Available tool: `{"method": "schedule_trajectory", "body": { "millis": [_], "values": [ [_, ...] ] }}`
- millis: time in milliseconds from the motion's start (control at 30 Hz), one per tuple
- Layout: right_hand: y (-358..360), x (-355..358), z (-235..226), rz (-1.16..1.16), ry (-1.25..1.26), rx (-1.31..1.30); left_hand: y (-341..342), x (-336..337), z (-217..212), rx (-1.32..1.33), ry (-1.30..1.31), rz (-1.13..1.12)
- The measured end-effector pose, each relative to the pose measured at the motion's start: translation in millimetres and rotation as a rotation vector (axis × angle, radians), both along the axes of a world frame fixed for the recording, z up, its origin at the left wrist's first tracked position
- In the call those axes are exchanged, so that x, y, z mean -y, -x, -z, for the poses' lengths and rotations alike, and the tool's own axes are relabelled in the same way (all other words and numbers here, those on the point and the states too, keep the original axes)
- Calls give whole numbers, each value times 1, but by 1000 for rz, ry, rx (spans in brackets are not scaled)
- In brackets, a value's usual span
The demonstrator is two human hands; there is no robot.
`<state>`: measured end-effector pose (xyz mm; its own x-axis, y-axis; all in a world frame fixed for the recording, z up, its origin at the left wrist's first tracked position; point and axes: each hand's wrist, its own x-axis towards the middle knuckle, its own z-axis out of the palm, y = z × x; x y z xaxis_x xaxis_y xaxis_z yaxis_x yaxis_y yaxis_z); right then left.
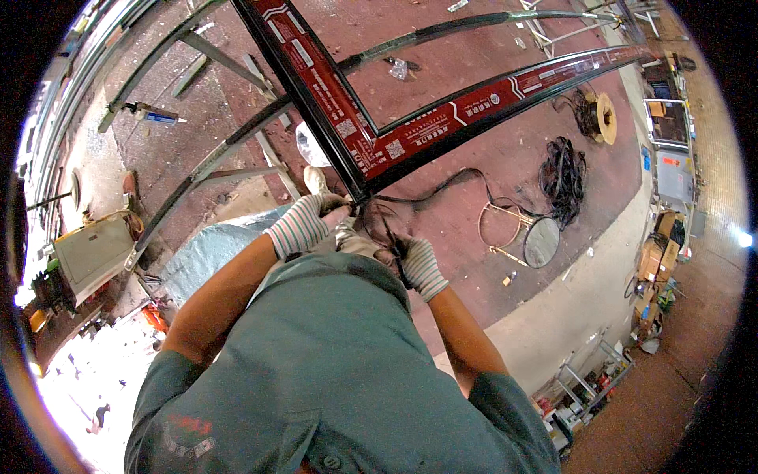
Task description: The person installs a black rubber seal into a red window frame. They press the seal into the frame channel by hand, then use scissors to cut the seal to length and tuck the ends into the frame corners.
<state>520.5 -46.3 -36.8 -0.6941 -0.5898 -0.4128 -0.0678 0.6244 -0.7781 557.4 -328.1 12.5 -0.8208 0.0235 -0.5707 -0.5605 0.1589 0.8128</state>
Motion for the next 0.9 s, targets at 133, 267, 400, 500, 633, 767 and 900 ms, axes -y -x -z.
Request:
{"method": "schedule_trajectory", "body": {
  "millis": [133, 267, 400, 500, 633, 767, 900],
  "values": [
    [0, 8, 7, 71, -10, -7, -15, 1, -30, -73, -172, -206],
    [-5, 26, -7, 282, 256, 51, -28, 21, -77, 9, -455, -267],
    [-14, 28, -4, 208, 413, 144, -53, 15, -108, -105, -678, -368],
    [-23, 37, 3, 395, 802, 952, -69, 9, -124, -126, -747, -364],
    [-53, 60, -17, 124, 760, 780, -81, 2, -151, -110, -743, -485],
    [-82, 75, -55, -69, 595, 284, -87, 18, -149, -270, -891, -484],
    [-112, 87, -91, 148, 692, 221, -94, 35, -138, -275, -719, -594]
  ]
}}
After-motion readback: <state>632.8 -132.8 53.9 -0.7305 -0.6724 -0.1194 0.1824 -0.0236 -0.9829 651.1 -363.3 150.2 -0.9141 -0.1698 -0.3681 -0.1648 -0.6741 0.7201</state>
